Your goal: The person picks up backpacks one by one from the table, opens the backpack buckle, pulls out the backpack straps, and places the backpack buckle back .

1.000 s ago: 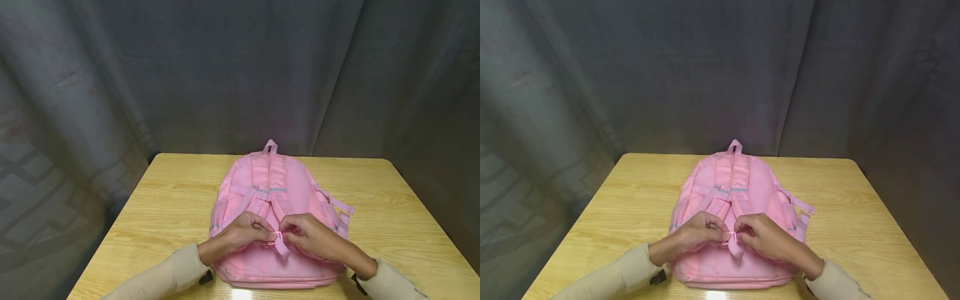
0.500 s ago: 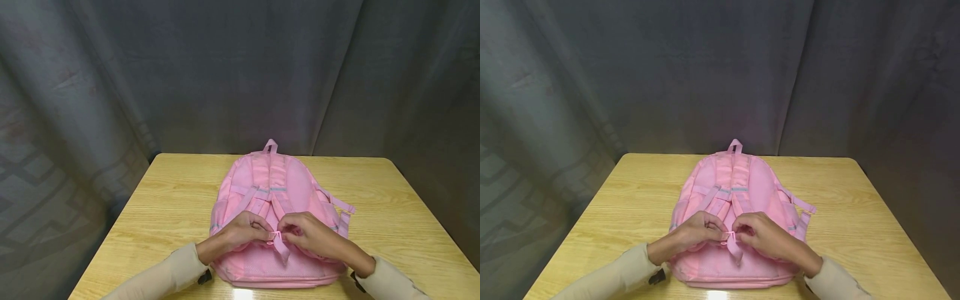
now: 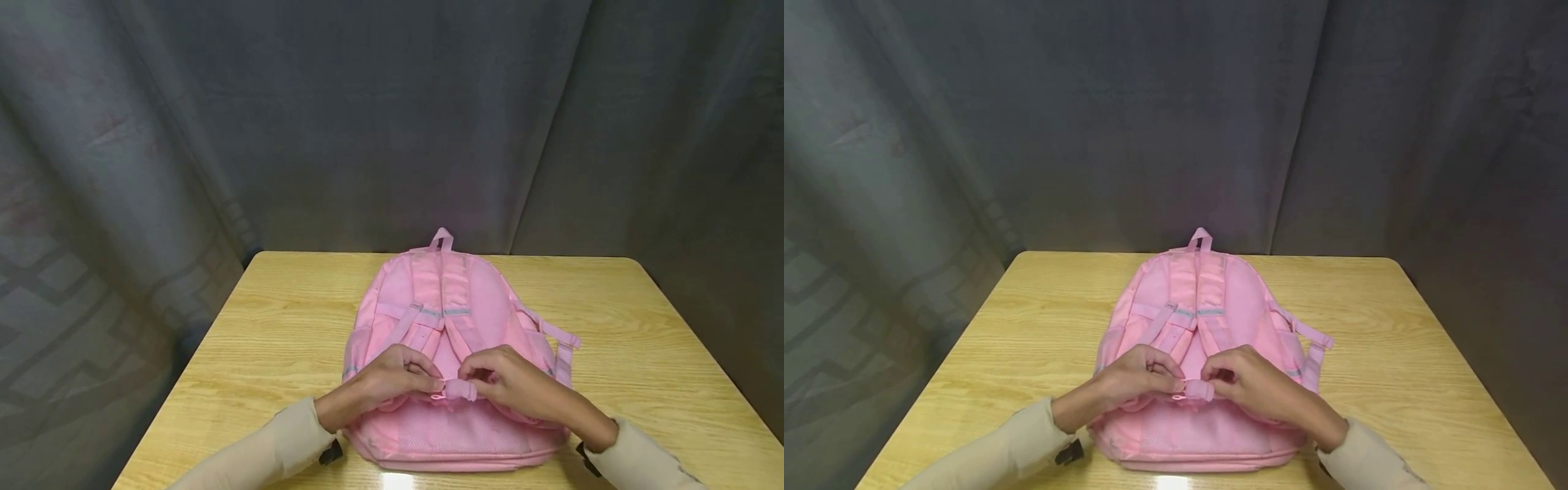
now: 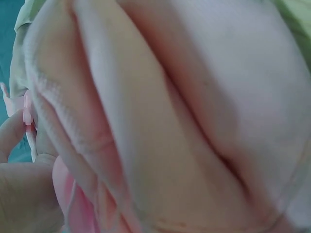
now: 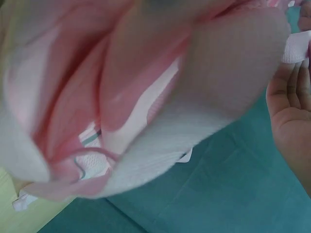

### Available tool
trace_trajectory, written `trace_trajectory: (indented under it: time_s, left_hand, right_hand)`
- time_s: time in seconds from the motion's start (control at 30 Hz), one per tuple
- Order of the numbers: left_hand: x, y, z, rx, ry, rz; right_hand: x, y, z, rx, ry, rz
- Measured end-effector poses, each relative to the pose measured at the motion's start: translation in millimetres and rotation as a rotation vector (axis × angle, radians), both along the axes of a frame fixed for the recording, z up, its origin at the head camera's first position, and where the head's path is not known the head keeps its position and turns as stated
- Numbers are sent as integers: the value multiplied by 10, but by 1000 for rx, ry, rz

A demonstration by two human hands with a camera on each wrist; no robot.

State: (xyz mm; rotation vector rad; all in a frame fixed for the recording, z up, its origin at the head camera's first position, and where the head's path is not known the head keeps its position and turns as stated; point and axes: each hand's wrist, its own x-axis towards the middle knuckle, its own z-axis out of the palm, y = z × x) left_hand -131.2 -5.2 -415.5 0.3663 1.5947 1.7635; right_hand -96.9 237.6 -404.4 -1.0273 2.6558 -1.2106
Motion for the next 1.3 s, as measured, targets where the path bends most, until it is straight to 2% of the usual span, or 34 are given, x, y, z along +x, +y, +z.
trace_trajectory:
  time_s: [0.37,0.7,0.93,1.3]
  left_hand:
    - [-7,-27,14,-69,25,-22]
    - [-48,-61,24,-54,34,-37]
    - [-75,-85,61,-33,13,-63]
    - [-88,-83,59,-13,-11,-73]
  right_hand:
    - [46,92,46,-13,-10,-13]
    - [66,189,21,0,16,-58]
    - [87,240,13,21,85,-86]
    - [78,262,2,15,94,-75]
